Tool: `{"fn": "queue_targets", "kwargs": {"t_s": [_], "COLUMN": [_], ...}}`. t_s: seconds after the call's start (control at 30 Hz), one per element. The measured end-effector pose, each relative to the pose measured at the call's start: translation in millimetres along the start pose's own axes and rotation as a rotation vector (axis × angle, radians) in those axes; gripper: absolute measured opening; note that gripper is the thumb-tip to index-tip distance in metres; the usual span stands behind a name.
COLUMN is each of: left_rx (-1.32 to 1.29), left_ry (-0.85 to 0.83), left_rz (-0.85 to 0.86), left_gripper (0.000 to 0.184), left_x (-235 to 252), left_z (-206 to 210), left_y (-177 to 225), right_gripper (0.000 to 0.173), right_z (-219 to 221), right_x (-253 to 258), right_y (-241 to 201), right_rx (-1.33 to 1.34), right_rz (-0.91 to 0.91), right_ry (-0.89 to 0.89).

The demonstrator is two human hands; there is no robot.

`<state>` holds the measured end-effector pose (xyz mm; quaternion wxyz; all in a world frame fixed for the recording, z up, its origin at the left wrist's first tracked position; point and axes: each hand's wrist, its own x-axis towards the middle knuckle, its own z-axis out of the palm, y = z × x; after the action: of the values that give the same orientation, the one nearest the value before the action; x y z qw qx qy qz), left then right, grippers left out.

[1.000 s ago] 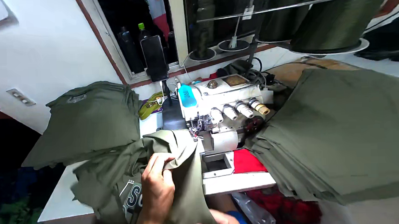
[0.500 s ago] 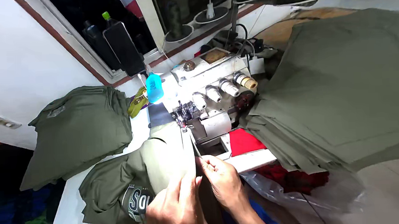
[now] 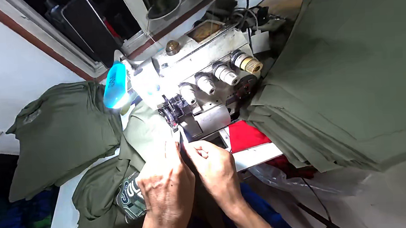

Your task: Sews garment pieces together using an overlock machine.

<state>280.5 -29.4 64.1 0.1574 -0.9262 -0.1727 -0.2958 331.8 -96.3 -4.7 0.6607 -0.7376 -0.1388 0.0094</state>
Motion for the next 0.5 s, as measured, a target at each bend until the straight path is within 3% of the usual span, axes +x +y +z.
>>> {"fn": "queue_targets", "kwargs": {"t_s": [0.2,0.5], "left_rx": [-0.38,-0.418], "left_ry": [0.015,0.092], "left_rz": [0.005,0.15], "left_gripper": [0.015,0.013], "left_x": [-19,-25], "left_z": [17,21], "left_y": [-21,-35], "right_gripper": [0.012,0.012], "right_z": [-3,-9], "right_x": [-7,-17], "right_y": [0,-3], "right_rx": [0.244,0.285], "right_rz": [0.205,0.188], "right_ry": [-0.119,-0.132]}}
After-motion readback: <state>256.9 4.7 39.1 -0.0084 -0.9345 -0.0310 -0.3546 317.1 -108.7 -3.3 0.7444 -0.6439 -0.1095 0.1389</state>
